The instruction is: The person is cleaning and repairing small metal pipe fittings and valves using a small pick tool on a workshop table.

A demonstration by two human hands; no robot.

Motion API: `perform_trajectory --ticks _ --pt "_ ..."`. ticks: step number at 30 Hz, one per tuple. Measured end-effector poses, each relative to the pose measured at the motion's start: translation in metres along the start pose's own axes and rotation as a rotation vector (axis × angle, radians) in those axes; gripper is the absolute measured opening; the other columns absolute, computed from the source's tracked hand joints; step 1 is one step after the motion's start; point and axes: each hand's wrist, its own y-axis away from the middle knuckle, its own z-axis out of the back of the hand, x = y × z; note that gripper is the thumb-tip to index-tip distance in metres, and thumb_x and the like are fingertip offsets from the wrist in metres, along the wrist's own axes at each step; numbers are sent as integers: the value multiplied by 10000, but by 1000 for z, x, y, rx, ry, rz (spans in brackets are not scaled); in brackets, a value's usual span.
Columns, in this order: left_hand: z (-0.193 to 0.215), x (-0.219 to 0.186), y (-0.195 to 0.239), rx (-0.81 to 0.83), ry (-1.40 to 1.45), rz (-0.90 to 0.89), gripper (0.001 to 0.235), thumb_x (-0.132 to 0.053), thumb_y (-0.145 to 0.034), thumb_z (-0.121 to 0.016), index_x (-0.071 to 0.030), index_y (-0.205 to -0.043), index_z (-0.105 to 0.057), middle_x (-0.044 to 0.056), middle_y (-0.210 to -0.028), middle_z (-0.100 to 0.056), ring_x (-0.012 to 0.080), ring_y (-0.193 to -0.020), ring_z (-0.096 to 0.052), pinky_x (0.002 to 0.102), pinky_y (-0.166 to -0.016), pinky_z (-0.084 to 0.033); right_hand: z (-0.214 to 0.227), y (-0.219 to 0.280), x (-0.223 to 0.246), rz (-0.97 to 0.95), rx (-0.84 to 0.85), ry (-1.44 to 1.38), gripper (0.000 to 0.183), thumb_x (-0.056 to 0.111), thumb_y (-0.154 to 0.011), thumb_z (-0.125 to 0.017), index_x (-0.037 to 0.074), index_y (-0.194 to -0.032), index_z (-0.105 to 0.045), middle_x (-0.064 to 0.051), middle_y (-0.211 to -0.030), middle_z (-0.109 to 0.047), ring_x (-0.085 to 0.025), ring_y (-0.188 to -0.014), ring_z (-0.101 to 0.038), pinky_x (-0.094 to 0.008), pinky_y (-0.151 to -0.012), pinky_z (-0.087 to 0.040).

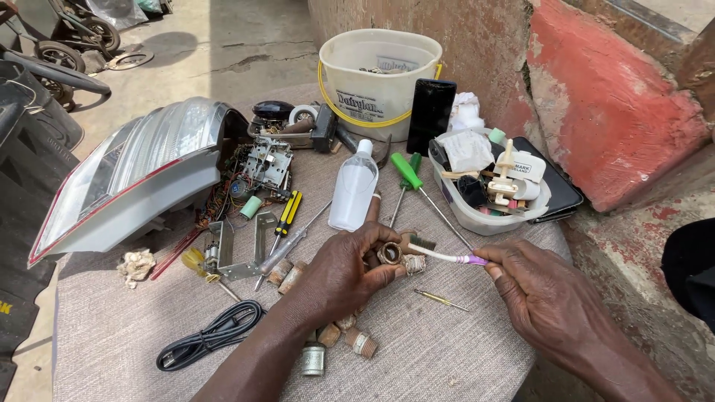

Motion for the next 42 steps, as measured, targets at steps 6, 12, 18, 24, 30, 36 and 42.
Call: perform_trajectory --ticks 6,12,18,24,30,36,42 --pt "3 -4 1 30 -10 18 430 -268 -897 -838 -315 -1321 -782 -73 -880 -774 119 -693 -603 305 -658 -467 4 -3 8 77 -72 -15 318 245 -1016 -590 254 -1300 -732 59 -1128 -778 -192 -957 -768 -334 -839 -579" --pt "0 0 0 -3 -22 77 321 -345 -844 -879 -275 -1143 -786 -65 -1082 -830 124 -843 -696 321 -711 -539 8 -6 12 -124 3 -17 267 399 -973 -650 329 -1197 -780 155 -1097 -813 -139 -873 -802 -329 -762 -582" --pt "-5 5 -1 -17 -119 -204 462 -468 -836 -838 -205 -1214 -803 27 -1166 -812 227 -1037 -757 399 -850 -534 -31 -2 -26 -49 50 146 285 417 -992 -646 259 -1202 -755 47 -1167 -755 -259 -1029 -716 -450 -857 -569" --pt "-17 16 0 174 -209 -292 455 -327 -877 -831 -204 -1307 -748 65 -1162 -755 307 -1131 -695 485 -939 -474 -50 2 16 110 184 161 367 507 -935 -721 258 -1203 -757 -9 -1008 -633 -303 -940 -611 -499 -797 -494" --pt "-7 4 0 287 -269 -246 500 -343 -857 -837 -213 -1331 -745 64 -1237 -791 302 -1146 -701 498 -975 -374 -49 1 26 15 113 159 118 335 -898 -713 225 -926 -745 33 -888 -657 -251 -872 -632 -474 -750 -517" --pt "-9 -1 1 335 -265 -149 212 -301 -831 -860 -260 -966 -702 -73 -928 -782 212 -933 -717 416 -996 -316 -27 7 32 -409 223 -263 232 320 -883 -728 313 -1107 -787 170 -819 -846 -75 -536 -644 -295 -566 -528" --pt "-19 6 2 334 -266 -175 273 -382 -802 -886 -245 -991 -746 -7 -905 -771 254 -952 -711 436 -924 -378 -42 16 14 -299 196 -1078 253 133 -937 -740 -22 -1096 -861 -58 -900 -673 -159 -719 -560 -327 -626 -436"
